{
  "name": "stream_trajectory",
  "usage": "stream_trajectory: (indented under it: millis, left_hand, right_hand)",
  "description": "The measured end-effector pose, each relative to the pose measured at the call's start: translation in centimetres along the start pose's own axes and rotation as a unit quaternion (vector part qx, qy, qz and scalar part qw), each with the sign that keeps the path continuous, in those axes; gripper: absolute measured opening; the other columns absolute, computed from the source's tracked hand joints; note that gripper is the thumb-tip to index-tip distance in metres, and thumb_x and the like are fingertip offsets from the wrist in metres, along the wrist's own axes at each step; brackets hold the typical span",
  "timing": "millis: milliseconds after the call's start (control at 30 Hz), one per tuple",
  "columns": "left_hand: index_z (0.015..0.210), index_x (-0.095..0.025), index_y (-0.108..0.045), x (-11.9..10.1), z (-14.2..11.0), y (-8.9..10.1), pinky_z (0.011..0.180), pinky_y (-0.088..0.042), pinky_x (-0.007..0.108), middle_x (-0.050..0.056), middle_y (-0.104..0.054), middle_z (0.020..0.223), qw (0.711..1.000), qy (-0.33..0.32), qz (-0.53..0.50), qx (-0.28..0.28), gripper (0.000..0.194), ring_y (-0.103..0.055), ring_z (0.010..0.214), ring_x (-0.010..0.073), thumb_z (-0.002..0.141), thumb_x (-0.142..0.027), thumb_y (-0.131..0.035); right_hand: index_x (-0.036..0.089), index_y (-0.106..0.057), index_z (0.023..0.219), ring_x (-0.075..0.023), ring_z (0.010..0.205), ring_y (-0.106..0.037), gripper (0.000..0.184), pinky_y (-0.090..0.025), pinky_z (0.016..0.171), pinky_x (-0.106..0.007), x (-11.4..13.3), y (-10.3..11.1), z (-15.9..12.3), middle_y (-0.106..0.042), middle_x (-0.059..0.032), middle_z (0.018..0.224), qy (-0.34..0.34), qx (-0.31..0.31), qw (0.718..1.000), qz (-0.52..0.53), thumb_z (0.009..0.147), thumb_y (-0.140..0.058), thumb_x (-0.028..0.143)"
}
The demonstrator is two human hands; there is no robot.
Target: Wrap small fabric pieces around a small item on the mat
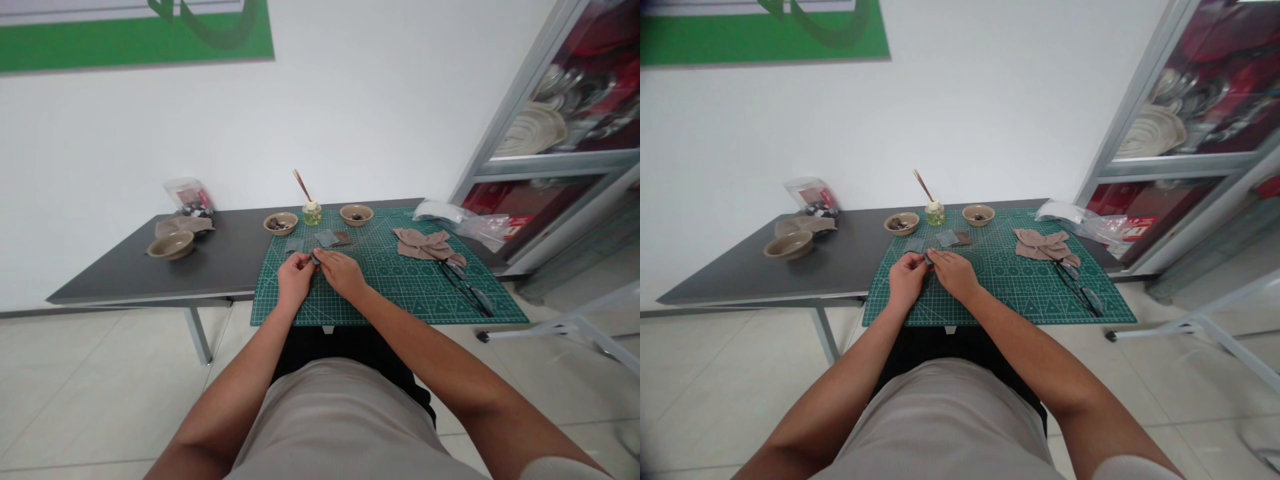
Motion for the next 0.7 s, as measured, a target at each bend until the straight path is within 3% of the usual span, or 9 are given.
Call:
stream_trajectory:
  millis: [67,200,400,700]
  left_hand:
    - [0.077,-0.018,-0.065,0.15,-0.05,-0.12,0.062,-0.044,0.024,-0.003,-0.065,0.067,1.000,0.003,-0.026,0.007,0.009,-0.057,0.061,0.0120,0.074,-0.026,-0.065]
    - [0.067,-0.017,-0.061,0.04,-0.11,0.18,0.058,-0.040,0.022,-0.005,-0.058,0.060,1.000,-0.023,0.011,-0.013,0.008,-0.050,0.055,0.0094,0.071,-0.021,-0.067]
    - [0.075,-0.017,-0.065,0.13,-0.04,-0.13,0.062,-0.047,0.024,-0.001,-0.067,0.067,0.996,0.000,-0.082,0.024,0.013,-0.061,0.061,0.0125,0.072,-0.029,-0.070]
    - [0.080,-0.018,-0.066,0.39,-0.16,-0.06,0.066,-0.050,0.027,-0.001,-0.068,0.068,0.995,-0.004,-0.103,0.005,0.014,-0.064,0.064,0.0145,0.073,-0.029,-0.070]
  right_hand:
    - [0.016,-0.063,0.125,-0.0181,0.112,-0.064,0.037,-0.052,0.101,-0.034,-0.09,0.04,-0.01,-0.068,-0.0091,0.122,-0.006,-0.005,1.000,-0.001,0.092,-0.046,0.011]
    - [0.016,-0.062,0.125,-0.0176,0.116,-0.062,0.038,-0.050,0.103,-0.034,0.24,-0.03,-0.20,-0.065,-0.0085,0.127,0.022,0.004,1.000,0.001,0.092,-0.045,0.011]
    - [0.013,-0.064,0.122,-0.0177,0.110,-0.066,0.035,-0.053,0.099,-0.033,0.14,0.51,-0.42,-0.069,-0.0094,0.120,0.009,-0.034,0.999,0.006,0.093,-0.046,0.012]
    - [0.015,-0.064,0.123,-0.0179,0.110,-0.066,0.035,-0.053,0.097,-0.033,-0.15,0.44,-0.30,-0.069,-0.0090,0.120,-0.016,-0.032,0.999,0.006,0.093,-0.046,0.012]
Point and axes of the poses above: each hand's wrist, its own z-axis towards the middle knuckle, its own y-axis out of the back of the hand, x = y × z, the point moved 6 cm from there along z, towards the middle knuckle
